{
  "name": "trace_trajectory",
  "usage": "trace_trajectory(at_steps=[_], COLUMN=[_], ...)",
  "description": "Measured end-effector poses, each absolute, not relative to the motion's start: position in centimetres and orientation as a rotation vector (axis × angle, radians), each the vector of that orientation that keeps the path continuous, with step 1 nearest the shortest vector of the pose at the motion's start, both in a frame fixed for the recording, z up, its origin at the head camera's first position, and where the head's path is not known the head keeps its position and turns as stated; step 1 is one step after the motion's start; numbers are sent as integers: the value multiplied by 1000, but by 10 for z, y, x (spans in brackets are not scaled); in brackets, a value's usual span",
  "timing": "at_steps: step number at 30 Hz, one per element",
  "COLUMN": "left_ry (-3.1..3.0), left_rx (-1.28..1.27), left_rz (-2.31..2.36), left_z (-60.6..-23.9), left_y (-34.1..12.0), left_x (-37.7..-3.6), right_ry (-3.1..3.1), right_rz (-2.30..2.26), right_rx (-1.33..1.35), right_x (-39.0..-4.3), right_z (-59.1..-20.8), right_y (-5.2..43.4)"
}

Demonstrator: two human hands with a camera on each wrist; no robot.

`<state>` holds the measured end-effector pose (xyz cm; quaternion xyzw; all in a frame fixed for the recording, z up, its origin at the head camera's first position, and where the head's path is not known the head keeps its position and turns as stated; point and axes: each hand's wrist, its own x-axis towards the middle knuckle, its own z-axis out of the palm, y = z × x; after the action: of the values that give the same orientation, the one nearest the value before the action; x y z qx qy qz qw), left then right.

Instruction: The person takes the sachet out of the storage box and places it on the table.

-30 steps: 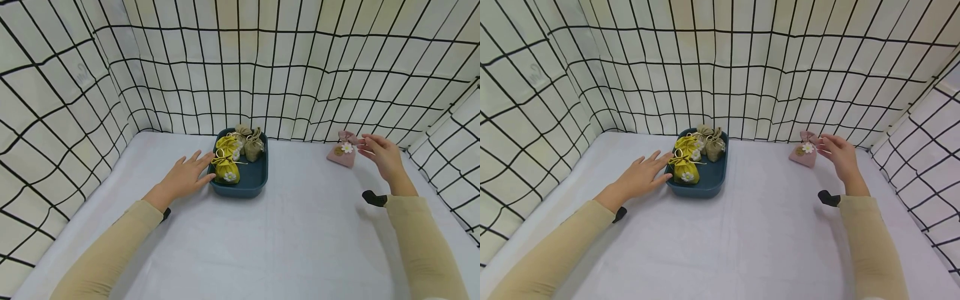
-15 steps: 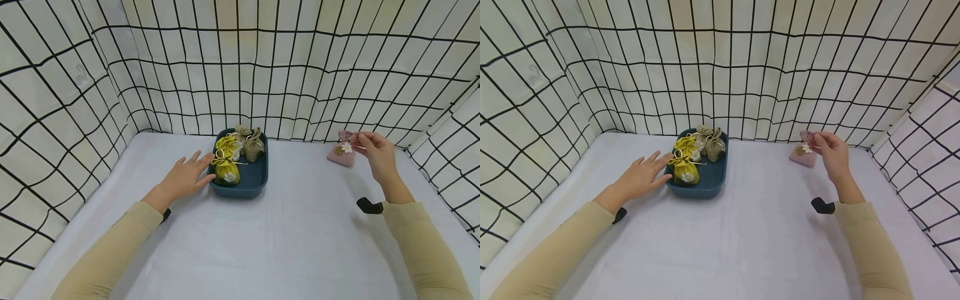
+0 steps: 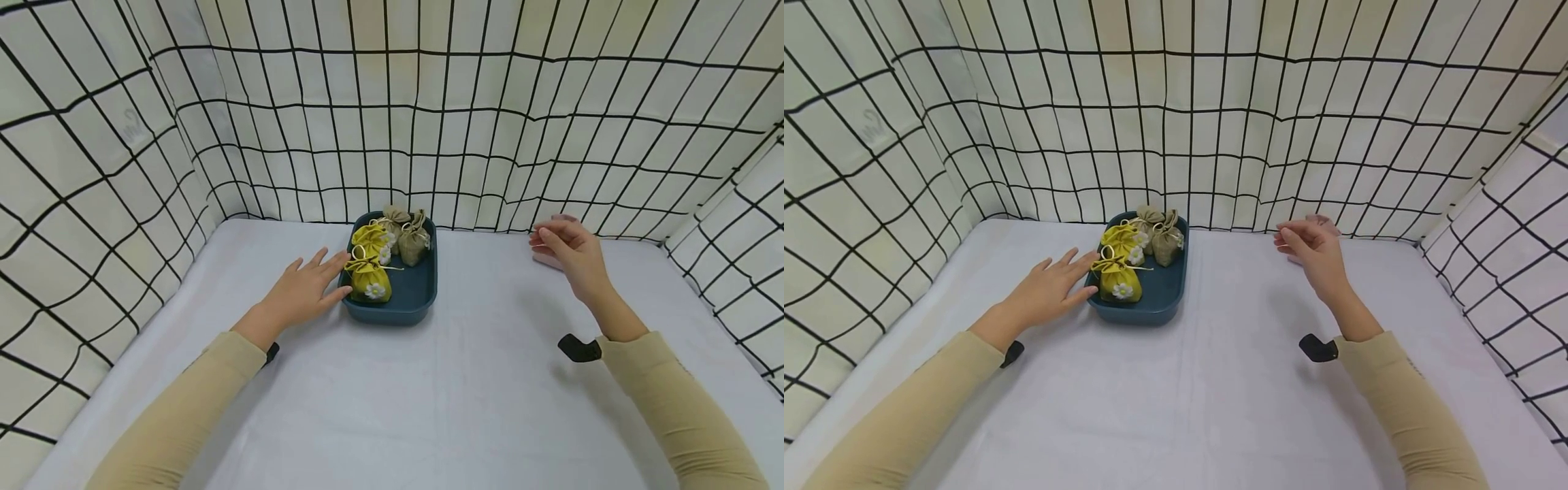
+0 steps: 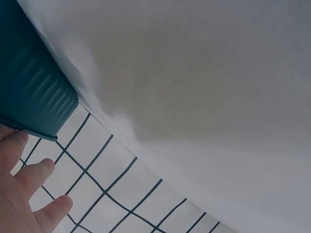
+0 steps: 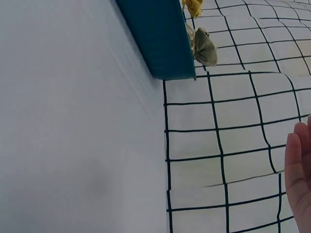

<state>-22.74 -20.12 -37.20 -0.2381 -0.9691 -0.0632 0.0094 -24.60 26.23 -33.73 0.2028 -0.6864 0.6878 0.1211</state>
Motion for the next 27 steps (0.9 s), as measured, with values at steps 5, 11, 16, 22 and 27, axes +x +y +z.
trace_trajectory(at_steps=[5, 11, 16, 22, 27], left_ry=[-3029, -3025, -3021, -3034, -3034], left_rx=[-742, -744, -744, -736, -736], left_rz=[-195, -194, -188, -192, -189], left_z=[-372, -372, -371, -369, -370], left_y=[-202, -201, -201, -201, -201], left_x=[-227, -227, -226, -226, -226], right_ry=[-2066, -2138, -2223, -2310, -2330], right_rz=[1972, 1943, 1926, 1911, 1946], right_rx=[671, 744, 768, 786, 819], right_x=[-243, -240, -237, -236, -234], right_z=[-333, -333, -334, -338, -342], right_y=[246, 225, 208, 187, 170])
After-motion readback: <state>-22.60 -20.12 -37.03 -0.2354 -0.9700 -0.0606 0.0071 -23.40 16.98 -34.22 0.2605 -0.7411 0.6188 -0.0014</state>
